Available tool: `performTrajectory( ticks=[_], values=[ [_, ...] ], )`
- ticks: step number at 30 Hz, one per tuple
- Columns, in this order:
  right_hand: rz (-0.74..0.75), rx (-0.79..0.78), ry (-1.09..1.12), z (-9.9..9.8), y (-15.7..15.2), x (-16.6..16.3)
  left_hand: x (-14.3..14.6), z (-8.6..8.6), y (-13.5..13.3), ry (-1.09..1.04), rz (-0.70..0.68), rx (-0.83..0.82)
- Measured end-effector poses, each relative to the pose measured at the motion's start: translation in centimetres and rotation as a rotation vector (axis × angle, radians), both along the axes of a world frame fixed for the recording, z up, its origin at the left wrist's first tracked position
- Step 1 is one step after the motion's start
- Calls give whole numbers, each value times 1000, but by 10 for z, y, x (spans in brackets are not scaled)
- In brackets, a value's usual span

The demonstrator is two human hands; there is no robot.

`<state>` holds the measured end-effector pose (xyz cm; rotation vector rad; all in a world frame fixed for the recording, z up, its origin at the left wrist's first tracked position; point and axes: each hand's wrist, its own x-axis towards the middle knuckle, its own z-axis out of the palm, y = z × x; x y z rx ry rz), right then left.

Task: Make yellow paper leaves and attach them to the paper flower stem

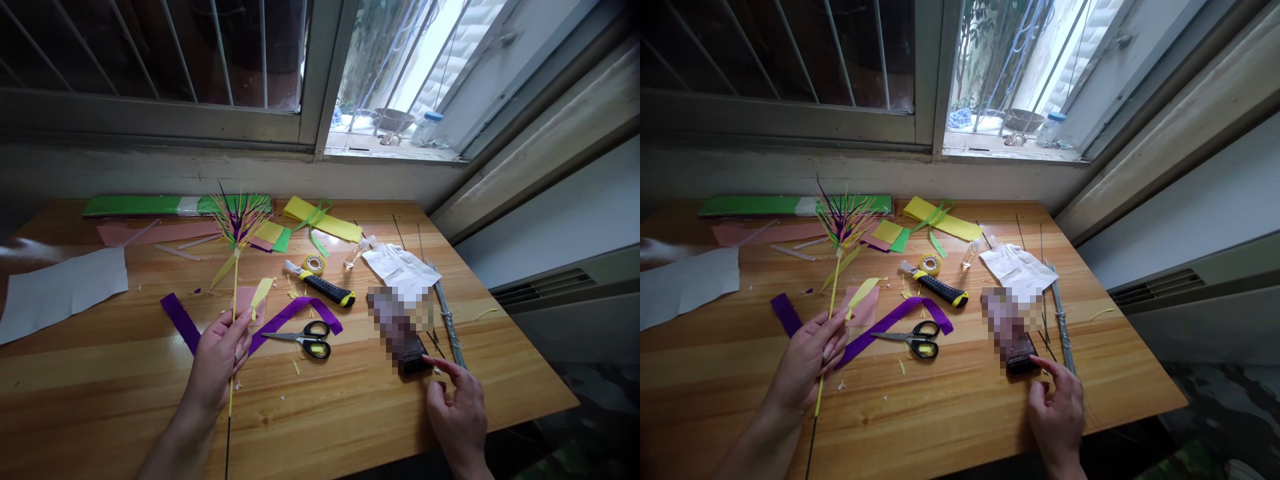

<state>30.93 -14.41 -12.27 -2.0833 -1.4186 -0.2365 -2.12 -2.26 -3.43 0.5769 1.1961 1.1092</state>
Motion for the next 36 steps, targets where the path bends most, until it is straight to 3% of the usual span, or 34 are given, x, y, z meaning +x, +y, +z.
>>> performTrajectory(
  ticks=[36],
  values=[
    [17, -15, 21, -3, -4, 4, 0, 1, -2, -16, -10, 15]
  ],
)
